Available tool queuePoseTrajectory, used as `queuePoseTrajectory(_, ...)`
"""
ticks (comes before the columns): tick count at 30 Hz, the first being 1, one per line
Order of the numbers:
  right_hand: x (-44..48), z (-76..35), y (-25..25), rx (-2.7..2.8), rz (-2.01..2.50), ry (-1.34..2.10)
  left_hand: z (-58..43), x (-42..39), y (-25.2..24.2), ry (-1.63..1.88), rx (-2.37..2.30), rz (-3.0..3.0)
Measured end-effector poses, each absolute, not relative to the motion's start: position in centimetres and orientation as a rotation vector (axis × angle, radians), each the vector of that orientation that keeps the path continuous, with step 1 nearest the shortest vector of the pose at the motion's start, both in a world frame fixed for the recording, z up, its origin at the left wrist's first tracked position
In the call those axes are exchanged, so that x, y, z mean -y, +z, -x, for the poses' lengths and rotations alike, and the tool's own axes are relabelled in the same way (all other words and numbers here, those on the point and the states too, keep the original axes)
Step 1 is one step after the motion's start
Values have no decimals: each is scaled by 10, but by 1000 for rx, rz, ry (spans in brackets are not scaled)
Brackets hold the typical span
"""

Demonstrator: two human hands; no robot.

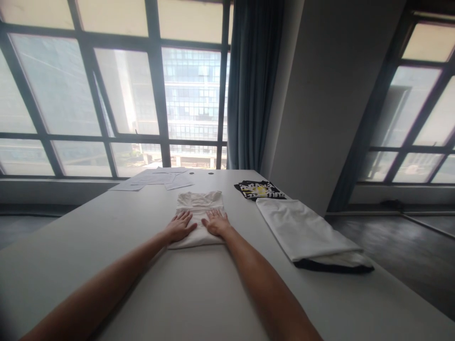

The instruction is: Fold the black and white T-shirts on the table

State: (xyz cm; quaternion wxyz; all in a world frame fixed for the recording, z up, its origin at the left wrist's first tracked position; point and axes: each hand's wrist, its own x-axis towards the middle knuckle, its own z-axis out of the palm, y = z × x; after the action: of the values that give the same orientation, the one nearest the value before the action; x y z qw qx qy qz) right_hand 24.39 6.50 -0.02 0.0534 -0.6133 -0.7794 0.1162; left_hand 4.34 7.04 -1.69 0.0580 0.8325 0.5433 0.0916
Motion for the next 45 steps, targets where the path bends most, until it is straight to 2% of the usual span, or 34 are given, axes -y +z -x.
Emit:
queuePoseTrajectory(3, -67, -249, -4, 2388, 1889, 380, -41, -76, -24, 273, -1654, -2495)
queuePoseTrajectory(9, -58, -255, -5, 2286, 1823, 306, -38, -57, -18, 479, -1581, -2517)
queuePoseTrajectory(16, -40, -250, -4, 2414, 1832, 306, -46, -34, -19, 257, -1432, -2578)
queuePoseTrajectory(25, -27, -257, -4, 2389, 1830, 284, -40, -21, -13, 246, -1372, -2580)
queuePoseTrajectory(28, -22, -266, 1, 2404, 1706, 248, -20, -18, -4, 268, -1186, -2617)
queuePoseTrajectory(33, -7, -292, 20, 2636, 1273, 429, 12, -3, 4, 468, -1042, -2816)
queuePoseTrajectory(37, 1, -297, 33, 2635, 1448, 253, 9, 4, 2, 609, -1160, -2889)
queuePoseTrajectory(41, 0, -292, 40, 2358, 1645, 27, 0, -2, 5, 602, -1414, -2815)
queuePoseTrajectory(45, -5, -298, 37, 2278, 1666, 70, 6, -10, 7, 531, -1262, -2855)
